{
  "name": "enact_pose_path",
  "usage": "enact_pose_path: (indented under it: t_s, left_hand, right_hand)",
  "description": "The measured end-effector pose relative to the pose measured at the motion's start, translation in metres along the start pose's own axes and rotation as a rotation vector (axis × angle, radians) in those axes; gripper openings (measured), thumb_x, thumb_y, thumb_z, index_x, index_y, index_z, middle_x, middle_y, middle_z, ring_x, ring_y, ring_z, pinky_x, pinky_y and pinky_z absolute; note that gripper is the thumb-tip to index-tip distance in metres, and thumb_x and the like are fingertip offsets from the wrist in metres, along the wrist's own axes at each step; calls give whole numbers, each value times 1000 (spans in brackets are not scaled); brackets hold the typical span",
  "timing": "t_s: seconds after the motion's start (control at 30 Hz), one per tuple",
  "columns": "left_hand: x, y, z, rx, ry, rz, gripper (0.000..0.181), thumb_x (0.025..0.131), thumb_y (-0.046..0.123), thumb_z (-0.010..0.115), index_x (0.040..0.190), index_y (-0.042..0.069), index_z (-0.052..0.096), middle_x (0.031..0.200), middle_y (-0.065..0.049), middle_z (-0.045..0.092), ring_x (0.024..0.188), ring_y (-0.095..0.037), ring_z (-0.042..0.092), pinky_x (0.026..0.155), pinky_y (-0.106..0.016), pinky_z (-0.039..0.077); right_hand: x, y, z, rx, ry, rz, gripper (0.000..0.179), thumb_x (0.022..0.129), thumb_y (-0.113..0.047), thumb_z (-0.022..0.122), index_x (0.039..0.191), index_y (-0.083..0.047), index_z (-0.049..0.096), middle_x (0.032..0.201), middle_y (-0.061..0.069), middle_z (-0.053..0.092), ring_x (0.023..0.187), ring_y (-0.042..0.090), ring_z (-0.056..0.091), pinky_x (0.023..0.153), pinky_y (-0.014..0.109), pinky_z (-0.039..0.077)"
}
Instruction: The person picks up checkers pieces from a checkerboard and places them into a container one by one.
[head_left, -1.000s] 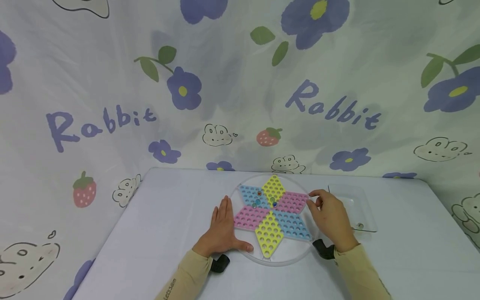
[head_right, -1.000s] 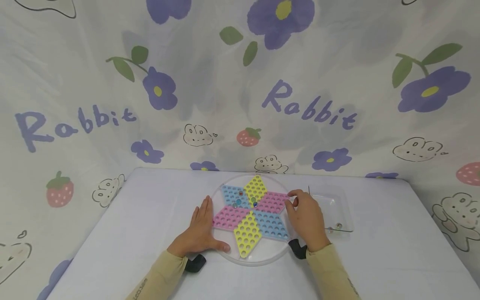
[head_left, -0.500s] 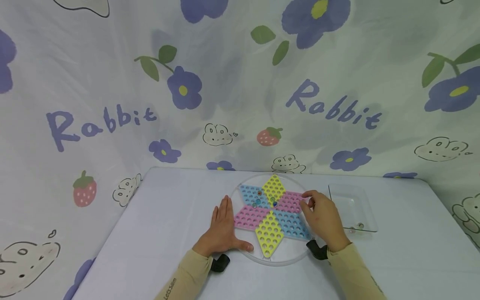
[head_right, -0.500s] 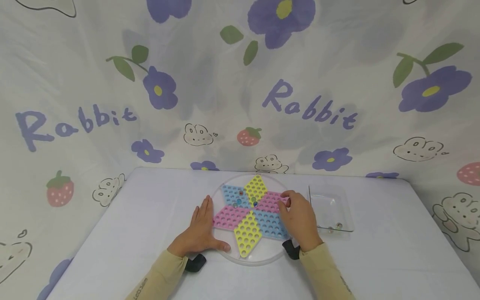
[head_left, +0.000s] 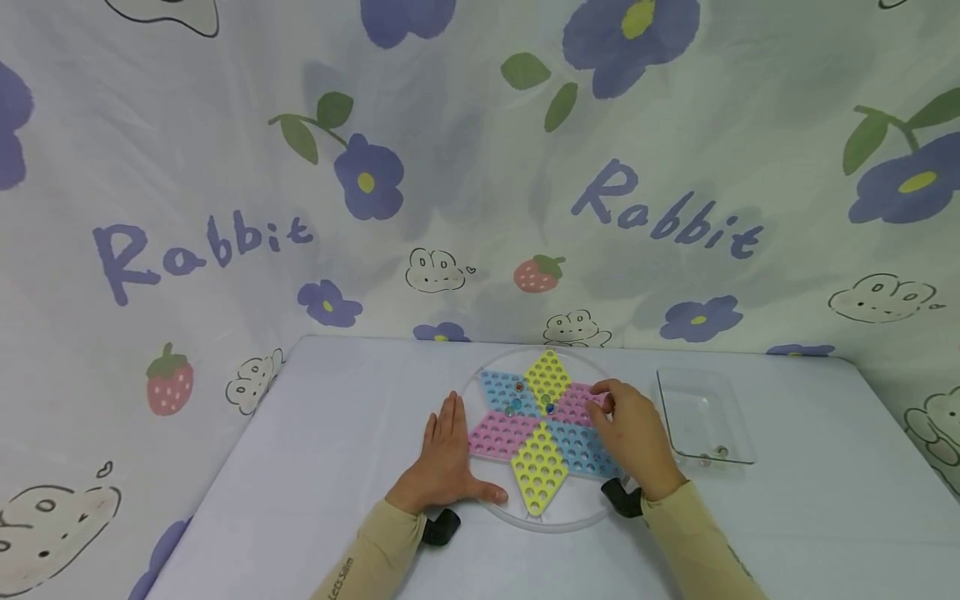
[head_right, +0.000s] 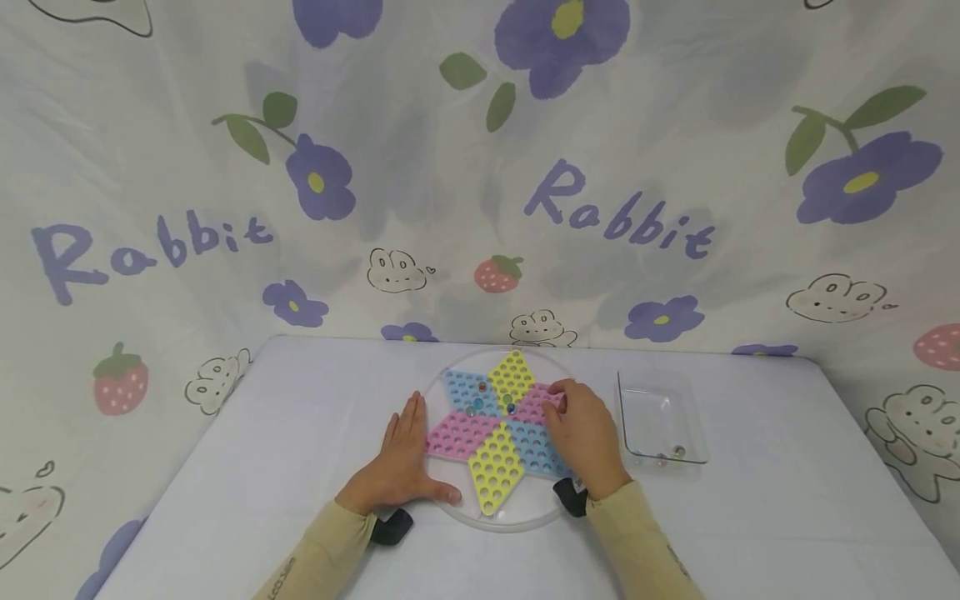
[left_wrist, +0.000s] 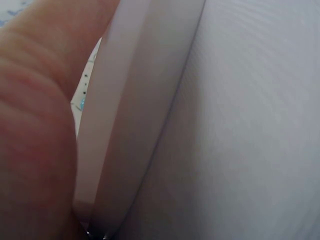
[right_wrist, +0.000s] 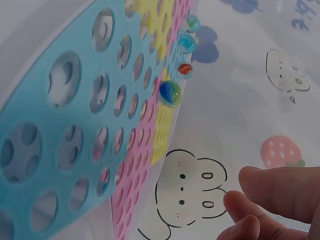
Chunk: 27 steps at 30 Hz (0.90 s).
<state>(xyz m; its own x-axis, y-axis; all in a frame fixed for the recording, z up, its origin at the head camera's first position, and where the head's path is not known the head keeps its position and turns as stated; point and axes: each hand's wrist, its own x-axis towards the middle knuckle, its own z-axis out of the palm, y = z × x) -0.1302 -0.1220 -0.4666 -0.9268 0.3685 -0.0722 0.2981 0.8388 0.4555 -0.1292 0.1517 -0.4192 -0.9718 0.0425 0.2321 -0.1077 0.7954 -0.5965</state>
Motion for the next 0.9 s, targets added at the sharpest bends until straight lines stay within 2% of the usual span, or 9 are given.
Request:
enact_pose_path:
  t_s: [0.53, 0.67, 0.9]
  left_hand:
    - [0, 0, -1, -9, 0, 1, 151, 46, 78, 70, 144, -7, -6, 152, -23, -8, 140, -33, -4, 111, -51, 1]
    - [0, 1, -1, -20, -1, 5, 150, 47, 76, 71, 144, -8, -6, 151, -24, -8, 140, -34, -4, 110, -52, 2]
    - [0, 1, 0, -7, -6, -5, 150, 47, 76, 72, 144, -6, -7, 152, -23, -8, 140, -33, -4, 111, -51, 1]
  right_hand:
    - [2, -8, 18, 80, -6, -9, 24, 86, -19, 65, 104, -4, 64, 70, 1, 49, 59, 14, 42, 51, 27, 34]
    - [4, -9, 23, 65, 4, -17, 21, 86, -19, 65, 102, -6, 65, 68, 0, 49, 59, 14, 42, 53, 27, 34]
    - [6, -13, 31, 73, -43, 23, 20, 86, -21, 65, 100, -7, 64, 67, -1, 49, 56, 14, 42, 51, 28, 34]
